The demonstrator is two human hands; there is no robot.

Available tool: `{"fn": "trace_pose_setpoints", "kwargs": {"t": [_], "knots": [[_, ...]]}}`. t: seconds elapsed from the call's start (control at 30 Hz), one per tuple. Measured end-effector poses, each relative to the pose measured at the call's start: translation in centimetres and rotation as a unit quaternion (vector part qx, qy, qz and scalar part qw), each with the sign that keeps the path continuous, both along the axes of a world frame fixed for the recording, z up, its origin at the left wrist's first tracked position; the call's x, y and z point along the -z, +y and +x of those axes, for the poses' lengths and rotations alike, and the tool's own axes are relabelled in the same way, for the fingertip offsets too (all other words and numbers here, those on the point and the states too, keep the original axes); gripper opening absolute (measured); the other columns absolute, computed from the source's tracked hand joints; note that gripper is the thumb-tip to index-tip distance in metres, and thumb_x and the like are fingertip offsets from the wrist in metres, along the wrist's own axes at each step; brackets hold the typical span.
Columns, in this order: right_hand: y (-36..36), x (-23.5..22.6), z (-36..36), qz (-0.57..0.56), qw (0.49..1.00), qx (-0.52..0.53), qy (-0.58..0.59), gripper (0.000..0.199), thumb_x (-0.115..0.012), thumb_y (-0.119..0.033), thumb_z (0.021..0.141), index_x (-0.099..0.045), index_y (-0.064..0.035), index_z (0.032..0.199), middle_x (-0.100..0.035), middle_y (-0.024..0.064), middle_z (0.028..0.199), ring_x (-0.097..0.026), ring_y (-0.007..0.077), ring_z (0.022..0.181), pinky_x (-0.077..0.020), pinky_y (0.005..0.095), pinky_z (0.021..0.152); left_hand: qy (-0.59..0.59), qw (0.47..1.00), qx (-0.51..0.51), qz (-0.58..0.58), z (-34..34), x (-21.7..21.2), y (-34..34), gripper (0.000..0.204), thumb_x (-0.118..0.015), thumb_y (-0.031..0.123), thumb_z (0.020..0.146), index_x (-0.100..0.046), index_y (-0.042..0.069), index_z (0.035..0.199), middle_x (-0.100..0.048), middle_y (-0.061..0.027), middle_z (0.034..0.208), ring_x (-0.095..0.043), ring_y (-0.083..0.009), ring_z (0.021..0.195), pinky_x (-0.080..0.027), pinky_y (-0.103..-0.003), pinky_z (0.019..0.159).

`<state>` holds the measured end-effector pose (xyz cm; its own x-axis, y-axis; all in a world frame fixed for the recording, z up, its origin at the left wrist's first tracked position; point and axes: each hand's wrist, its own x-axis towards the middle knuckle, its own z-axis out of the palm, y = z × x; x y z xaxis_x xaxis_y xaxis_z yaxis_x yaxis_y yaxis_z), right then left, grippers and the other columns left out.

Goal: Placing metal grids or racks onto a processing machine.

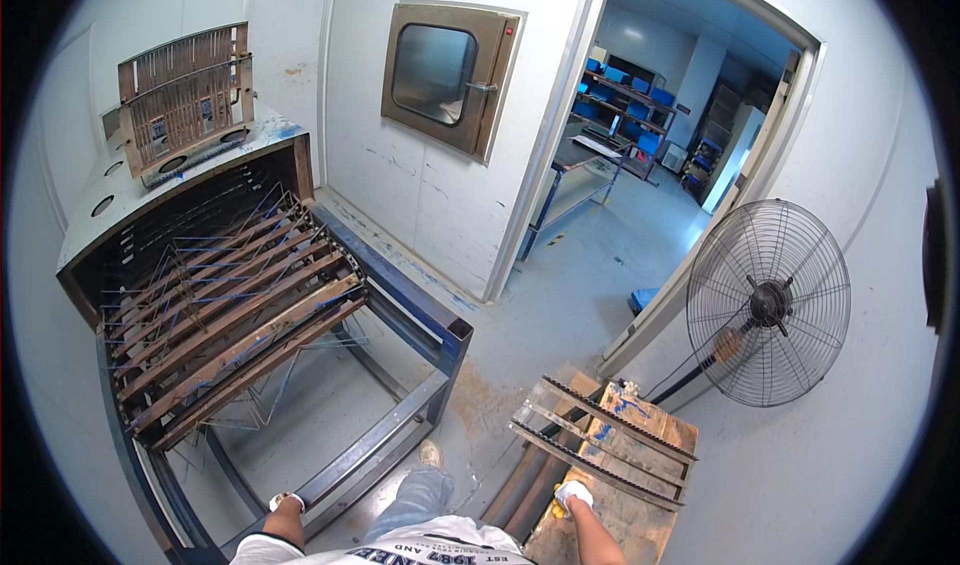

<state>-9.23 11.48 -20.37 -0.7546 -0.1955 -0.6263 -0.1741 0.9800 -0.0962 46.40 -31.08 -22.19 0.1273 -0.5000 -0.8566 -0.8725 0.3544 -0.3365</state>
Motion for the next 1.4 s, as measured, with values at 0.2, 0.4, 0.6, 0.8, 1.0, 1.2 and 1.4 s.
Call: {"fn": "trace_pose_setpoints", "kwargs": {"t": [0.2,0.4,0.6,0.8,1.0,1.2,1.4], "knots": [[-1.3,-2.9,0.9,0.014,1.000,-0.011,-0.001,0.032,-0.047,-0.029,0.072,-0.052,-0.0127,0.099,-0.052,0.0070,0.103,-0.049,0.0241,0.092,-0.0394,0.0336,0.076,-0.022,0.999,-0.036,-0.012,1.4,2.5,0.0,0.055,-0.047,0.042,0.068,-0.035,0.022,0.118,-0.037,0.0031,0.119,-0.033,-0.0104,0.111,-0.028,-0.029,0.089],[1.3,-0.7,0.6,-0.006,0.999,0.002,0.046,0.031,-0.049,-0.032,0.070,-0.055,-0.0107,0.091,-0.054,0.0085,0.096,-0.052,0.0249,0.086,-0.0407,0.0338,0.070,0.043,0.977,-0.208,-0.023,1.3,5.2,-1.3,0.059,-0.056,0.038,0.061,-0.037,0.025,0.116,-0.032,0.0020,0.122,-0.027,-0.0091,0.113,-0.023,-0.027,0.092],[-2.6,-3.2,1.7,-0.013,1.000,-0.025,0.009,0.034,-0.045,-0.036,0.072,-0.056,-0.0100,0.091,-0.053,0.0090,0.099,-0.051,0.0260,0.089,-0.0394,0.0341,0.073,0.077,0.918,-0.387,-0.050,5.3,6.5,1.0,0.064,-0.063,0.035,0.056,-0.038,0.028,0.114,-0.028,0.0010,0.124,-0.022,-0.0080,0.114,-0.018,-0.025,0.095],[3.9,10.2,-1.4,-0.372,0.885,-0.141,0.244,0.038,-0.050,-0.031,0.070,-0.051,-0.0138,0.103,-0.049,0.0072,0.107,-0.046,0.0237,0.098,-0.0361,0.0312,0.081,0.016,0.990,-0.129,-0.047,2.7,3.2,1.3,0.052,-0.059,0.039,0.058,-0.045,0.033,0.108,-0.031,0.0027,0.122,-0.024,-0.0104,0.112,-0.017,-0.023,0.093],[8.6,15.9,-8.7,-0.323,0.908,-0.173,0.202,0.041,-0.051,-0.030,0.068,-0.049,-0.0141,0.106,-0.047,0.0075,0.111,-0.044,0.0234,0.101,-0.0343,0.0304,0.084,0.005,0.999,0.034,-0.030,1.2,1.9,0.6,0.044,-0.041,0.039,0.071,-0.045,0.020,0.110,-0.047,0.0026,0.109,-0.043,-0.0085,0.100,-0.035,-0.027,0.083],[2.8,7.4,-1.9,-0.365,0.890,-0.155,0.224,0.040,-0.051,-0.031,0.068,-0.050,-0.0143,0.104,-0.048,0.0070,0.109,-0.046,0.0238,0.099,-0.0372,0.0309,0.080,-0.088,0.994,-0.041,0.049,1.5,0.1,1.0,0.047,-0.036,0.040,0.072,-0.041,0.018,0.114,-0.044,0.0023,0.112,-0.044,-0.0086,0.098,-0.034,-0.026,0.082],[1.3,-0.3,0.2,0.006,0.999,0.007,0.042,0.040,-0.049,-0.034,0.070,-0.050,-0.0141,0.104,-0.048,0.0065,0.109,-0.046,0.0235,0.099,-0.0383,0.0323,0.079,-0.058,0.998,-0.007,0.017,0.1,6.2,-1.0,0.054,-0.043,0.042,0.069,-0.036,0.020,0.117,-0.038,0.0023,0.118,-0.038,-0.0091,0.105,-0.032,-0.028,0.085]]}}
